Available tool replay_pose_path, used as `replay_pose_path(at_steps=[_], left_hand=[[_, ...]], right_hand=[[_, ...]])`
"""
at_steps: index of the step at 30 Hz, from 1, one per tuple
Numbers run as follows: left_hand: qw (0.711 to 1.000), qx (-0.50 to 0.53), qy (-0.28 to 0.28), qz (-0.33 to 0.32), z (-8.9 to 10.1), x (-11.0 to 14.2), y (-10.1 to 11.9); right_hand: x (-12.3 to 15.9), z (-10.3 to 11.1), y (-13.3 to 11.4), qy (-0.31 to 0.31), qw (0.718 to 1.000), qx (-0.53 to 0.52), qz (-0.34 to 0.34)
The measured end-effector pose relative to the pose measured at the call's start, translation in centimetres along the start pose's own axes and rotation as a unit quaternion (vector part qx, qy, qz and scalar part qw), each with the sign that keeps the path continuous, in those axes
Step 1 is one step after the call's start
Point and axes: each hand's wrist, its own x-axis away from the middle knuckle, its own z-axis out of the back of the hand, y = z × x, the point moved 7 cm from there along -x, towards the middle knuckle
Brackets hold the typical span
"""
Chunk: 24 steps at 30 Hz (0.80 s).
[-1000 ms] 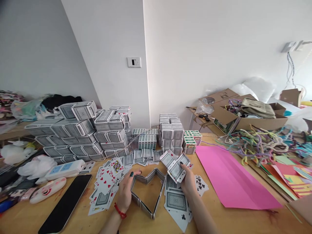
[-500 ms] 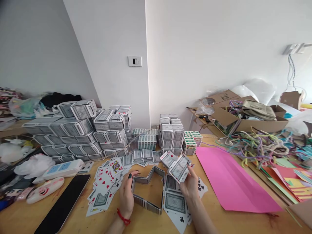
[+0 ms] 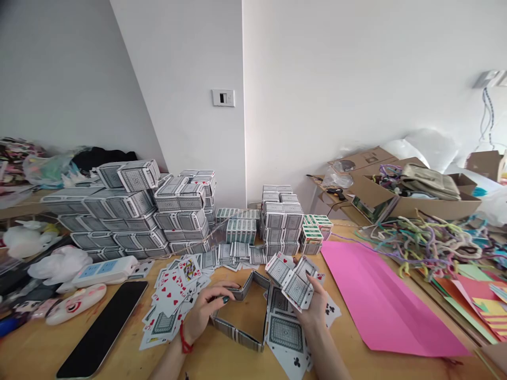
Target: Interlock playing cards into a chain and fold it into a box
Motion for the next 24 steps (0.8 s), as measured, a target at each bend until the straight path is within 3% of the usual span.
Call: replay_pose_path(at_steps=[3,9,14,17,24], left_hand=[[0.999,-0.038,0.022,-0.005,0.3,0.1,-0.1],[0.991,-0.055,0.121,-0.010,2.2,0.6,-0.7],[0.982,-0.017,0.185,0.016,3.6,0.9,-1.2],[0.984,0.009,0.177,0.024,3.6,0.8,-1.3],[0.996,0.030,0.083,0.020,2.2,-0.4,0.0]], right_hand=[[-0.2,0.0,-0.3,-0.011,0.999,-0.036,-0.002],[0.7,-2.8,-0.8,-0.138,0.987,-0.082,-0.007],[0.6,-2.6,-0.1,-0.127,0.989,-0.067,-0.045],[0.3,-2.1,0.3,-0.128,0.988,-0.068,-0.056],[-0.1,-1.2,0.9,-0.116,0.989,-0.060,-0.068]])
